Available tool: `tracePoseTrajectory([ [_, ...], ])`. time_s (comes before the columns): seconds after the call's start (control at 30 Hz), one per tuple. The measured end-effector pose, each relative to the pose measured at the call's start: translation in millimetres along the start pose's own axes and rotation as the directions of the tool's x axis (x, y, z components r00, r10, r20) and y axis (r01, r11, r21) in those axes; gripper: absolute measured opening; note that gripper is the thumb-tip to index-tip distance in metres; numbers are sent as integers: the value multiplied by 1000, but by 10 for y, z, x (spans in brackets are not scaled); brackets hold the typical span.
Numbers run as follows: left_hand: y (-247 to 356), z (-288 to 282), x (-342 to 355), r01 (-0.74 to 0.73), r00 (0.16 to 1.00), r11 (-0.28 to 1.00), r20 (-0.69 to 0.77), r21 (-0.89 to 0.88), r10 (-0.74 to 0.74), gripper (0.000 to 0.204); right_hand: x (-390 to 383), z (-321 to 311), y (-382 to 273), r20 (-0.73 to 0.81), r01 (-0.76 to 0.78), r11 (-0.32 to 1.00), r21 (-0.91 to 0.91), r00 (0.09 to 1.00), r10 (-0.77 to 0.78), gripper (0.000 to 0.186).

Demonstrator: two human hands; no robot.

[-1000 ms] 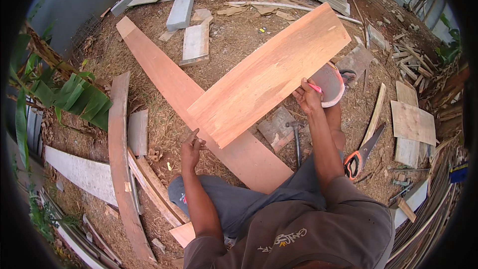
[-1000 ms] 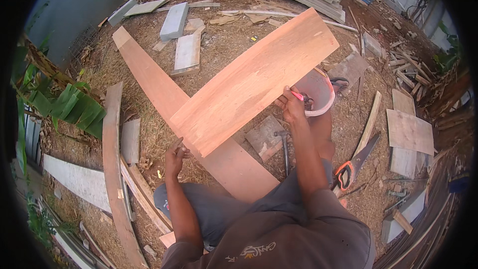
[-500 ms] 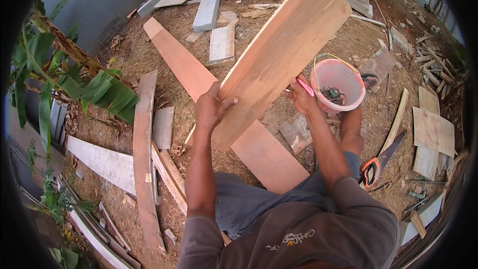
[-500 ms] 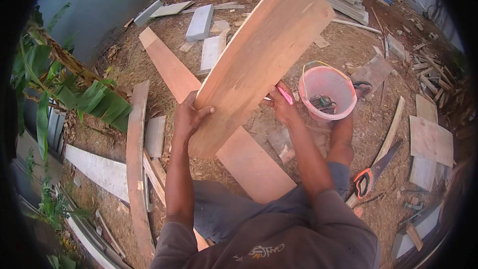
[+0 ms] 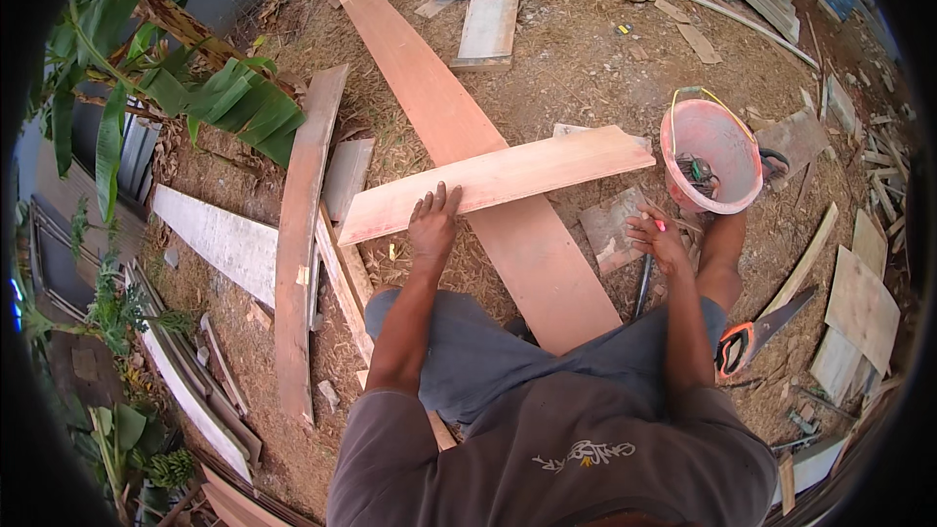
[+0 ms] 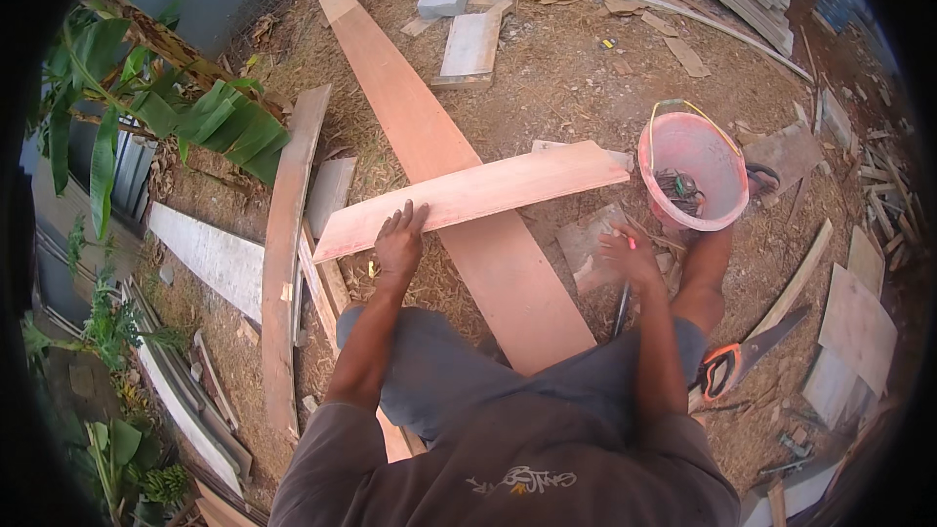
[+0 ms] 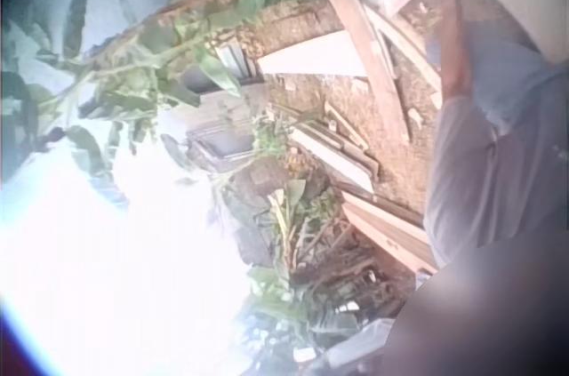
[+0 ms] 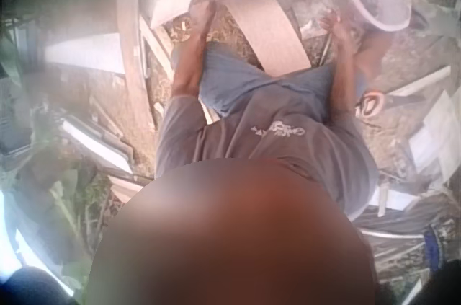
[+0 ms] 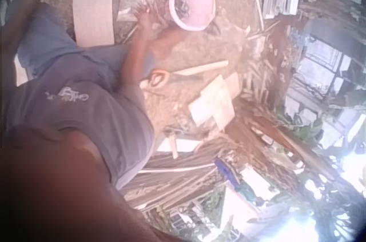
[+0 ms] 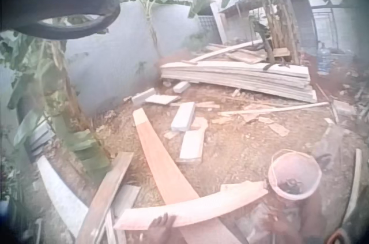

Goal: The person measures and marks a wooden plank with a tape measure and pencil, then uses a hand saw to cut the plank into smaller pieces. The person repeats the measuring and cutting process on another plank.

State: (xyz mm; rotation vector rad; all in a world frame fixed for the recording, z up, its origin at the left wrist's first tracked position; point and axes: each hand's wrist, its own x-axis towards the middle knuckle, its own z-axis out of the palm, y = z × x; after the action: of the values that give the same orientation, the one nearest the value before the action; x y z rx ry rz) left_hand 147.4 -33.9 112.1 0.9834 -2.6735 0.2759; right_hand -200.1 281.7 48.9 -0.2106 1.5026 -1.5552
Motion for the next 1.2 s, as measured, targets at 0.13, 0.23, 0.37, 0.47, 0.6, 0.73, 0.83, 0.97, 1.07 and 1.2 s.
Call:
tracePoseTrajectory([
  [0.13,234,314,-366,76,969,996,240,-57,-60,63,-86,-345,240,-4,-24,999,-46,1000,24,50],
  [0.23,479,437,-439,-74,906,997,419,3,66,72,-83,-494,327,-88,-37,996,-77,996,30,47],
  [0.37,521,487,-384,-18,809,996,584,-86,65,80,-108,-492,274,-150,-69,993,-97,987,54,44],
  [0.47,409,521,-318,57,765,961,630,-272,133,79,-299,-467,108,-135,-8,999,-52,991,1,42],
  [0.6,303,668,-132,32,799,919,562,-392,212,58,-753,-779,-92,-222,11,1000,8,975,-8,42],
  [0.73,110,885,-12,114,948,865,313,-488,52,58,-1280,-1498,29,-601,95,919,-382,730,-326,37],
  [0.83,-163,1049,120,290,946,844,272,-452,-179,67,-1640,-2176,383,-803,26,936,-352,505,-316,28],
  [0.97,-359,1149,217,543,787,834,409,-101,-463,102,-1890,-2535,1120,-817,-699,441,-563,552,-169,39],
  [1.07,-243,1150,316,619,639,784,608,-43,-471,109,-1900,-2559,1576,-796,-746,308,-590,602,-66,53],
  [1.2,-42,980,466,620,639,785,580,2,-506,106,-1800,-2536,1814,-827,-730,391,-560,517,-220,57],
])
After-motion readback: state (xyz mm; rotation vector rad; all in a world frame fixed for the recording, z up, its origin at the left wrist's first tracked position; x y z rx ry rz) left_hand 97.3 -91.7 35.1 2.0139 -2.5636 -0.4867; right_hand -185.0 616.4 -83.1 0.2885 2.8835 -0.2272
